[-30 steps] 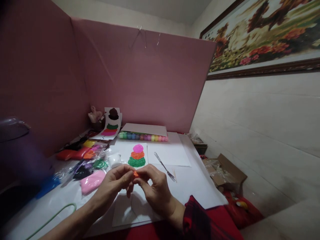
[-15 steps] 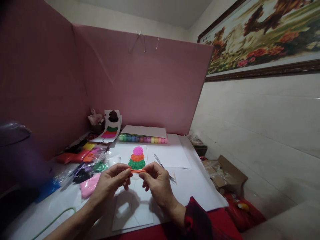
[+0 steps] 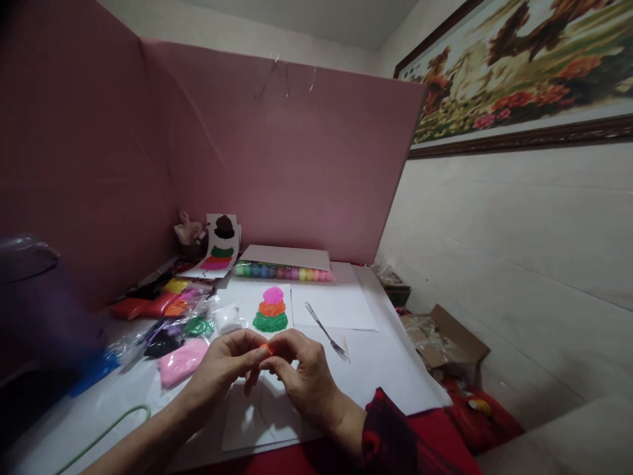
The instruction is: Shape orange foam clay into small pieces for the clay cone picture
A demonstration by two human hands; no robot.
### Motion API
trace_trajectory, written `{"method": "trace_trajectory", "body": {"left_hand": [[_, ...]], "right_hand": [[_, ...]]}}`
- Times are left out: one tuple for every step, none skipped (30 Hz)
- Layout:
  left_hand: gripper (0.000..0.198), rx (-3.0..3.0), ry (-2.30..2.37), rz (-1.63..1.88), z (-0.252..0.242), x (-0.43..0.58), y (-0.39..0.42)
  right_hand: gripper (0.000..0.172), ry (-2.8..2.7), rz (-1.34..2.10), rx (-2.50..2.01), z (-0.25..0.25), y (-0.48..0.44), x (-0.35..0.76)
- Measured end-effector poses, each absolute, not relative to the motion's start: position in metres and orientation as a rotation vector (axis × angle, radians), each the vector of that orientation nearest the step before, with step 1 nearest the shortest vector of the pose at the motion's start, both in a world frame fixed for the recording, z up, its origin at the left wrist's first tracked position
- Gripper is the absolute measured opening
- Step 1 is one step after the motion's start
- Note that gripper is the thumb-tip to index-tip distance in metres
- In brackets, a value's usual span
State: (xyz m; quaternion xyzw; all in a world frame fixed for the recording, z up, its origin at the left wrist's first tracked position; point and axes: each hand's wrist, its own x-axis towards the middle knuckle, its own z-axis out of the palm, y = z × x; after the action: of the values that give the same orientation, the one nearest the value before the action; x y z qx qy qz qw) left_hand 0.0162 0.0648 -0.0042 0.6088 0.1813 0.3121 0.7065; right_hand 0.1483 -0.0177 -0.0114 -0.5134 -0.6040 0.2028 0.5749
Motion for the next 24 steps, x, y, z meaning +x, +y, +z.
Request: {"method": "trace_trajectory", "body": {"left_hand": [[0.024, 1.350, 0.409, 0.696, -0.004, 0.016, 0.064], [0.026, 1.341, 0.420, 0.702, -0.003, 0.016, 0.064], [0.028, 1.330, 0.434, 0.709, -0.002, 0.017, 0.064], [0.029, 1.322, 0.447, 0.715, -0.001, 0.017, 0.063], [0.028, 1.316, 0.455, 0.717, -0.001, 0.017, 0.063], [0.027, 1.311, 0.454, 0.718, -0.001, 0.017, 0.063], [0.025, 1.308, 0.451, 0.720, -0.001, 0.018, 0.064], [0.023, 1.307, 0.447, 0.723, -0.002, 0.018, 0.064], [0.021, 1.304, 0.446, 0.733, -0.002, 0.018, 0.064], [0.019, 1.297, 0.449, 0.752, -0.002, 0.017, 0.065], [0.017, 1.286, 0.448, 0.777, -0.002, 0.017, 0.065], [0.016, 1.274, 0.444, 0.798, -0.002, 0.017, 0.066], [0.017, 1.267, 0.436, 0.808, -0.002, 0.017, 0.066], [0.017, 1.267, 0.425, 0.807, -0.002, 0.016, 0.066], [0.017, 1.274, 0.419, 0.800, -0.001, 0.016, 0.066], [0.016, 1.291, 0.418, 0.789, 0.001, 0.015, 0.066], [0.016, 1.313, 0.427, 0.780, 0.003, 0.014, 0.066], [0.017, 1.333, 0.441, 0.778, 0.006, 0.014, 0.066], [0.018, 1.344, 0.454, 0.791, 0.010, 0.013, 0.067], [0.018, 1.349, 0.469, 0.802, 0.015, 0.013, 0.067], [0.018, 1.346, 0.465, 0.818, 0.021, 0.014, 0.068], [0.017, 1.339, 0.452, 0.834, 0.026, 0.015, 0.069], [0.015, 1.333, 0.433, 0.839, 0.032, 0.016, 0.069], [0.014, 1.328, 0.411, 0.841, 0.036, 0.019, 0.069]], "right_hand": [[0.006, -1.412, 0.468, -1.199, -0.012, -0.018, 0.149], [0.004, -1.405, 0.468, -1.193, -0.012, -0.017, 0.149], [0.003, -1.400, 0.471, -1.186, -0.012, -0.017, 0.149], [0.003, -1.400, 0.471, -1.181, -0.011, -0.018, 0.149], [0.002, -1.405, 0.463, -1.181, -0.010, -0.018, 0.148], [0.002, -1.412, 0.453, -1.188, -0.009, -0.018, 0.148], [0.002, -1.416, 0.447, -1.195, -0.008, -0.019, 0.147], [0.002, -1.412, 0.451, -1.200, -0.007, -0.019, 0.147], [0.004, -1.395, 0.468, -1.202, -0.006, -0.019, 0.146], [0.005, -1.365, 0.497, -1.198, -0.005, -0.019, 0.146], [0.007, -1.327, 0.537, -1.184, -0.005, -0.018, 0.146], [0.008, -1.284, 0.582, -1.163, -0.005, -0.018, 0.146], [0.010, -1.244, 0.623, -1.139, -0.006, -0.017, 0.146], [0.011, -1.210, 0.655, -1.118, -0.006, -0.016, 0.147], [0.012, -1.183, 0.674, -1.104, -0.007, -0.015, 0.147], [0.013, -1.164, 0.683, -1.100, -0.007, -0.014, 0.148], [0.014, -1.151, 0.681, -1.107, -0.008, -0.014, 0.148], [0.015, -1.142, 0.668, -1.123, -0.008, -0.013, 0.149], [0.015, -1.136, 0.651, -1.145, -0.009, -0.013, 0.149], [0.015, -1.129, 0.633, -1.165, -0.009, -0.013, 0.150], [0.016, -1.123, 0.615, -1.179, -0.010, -0.012, 0.150], [0.016, -1.117, 0.598, -1.187, -0.010, -0.012, 0.151], [0.016, -1.110, 0.583, -1.190, -0.011, -0.012, 0.151], [0.017, -1.107, 0.573, -1.189, -0.011, -0.011, 0.152]]}}
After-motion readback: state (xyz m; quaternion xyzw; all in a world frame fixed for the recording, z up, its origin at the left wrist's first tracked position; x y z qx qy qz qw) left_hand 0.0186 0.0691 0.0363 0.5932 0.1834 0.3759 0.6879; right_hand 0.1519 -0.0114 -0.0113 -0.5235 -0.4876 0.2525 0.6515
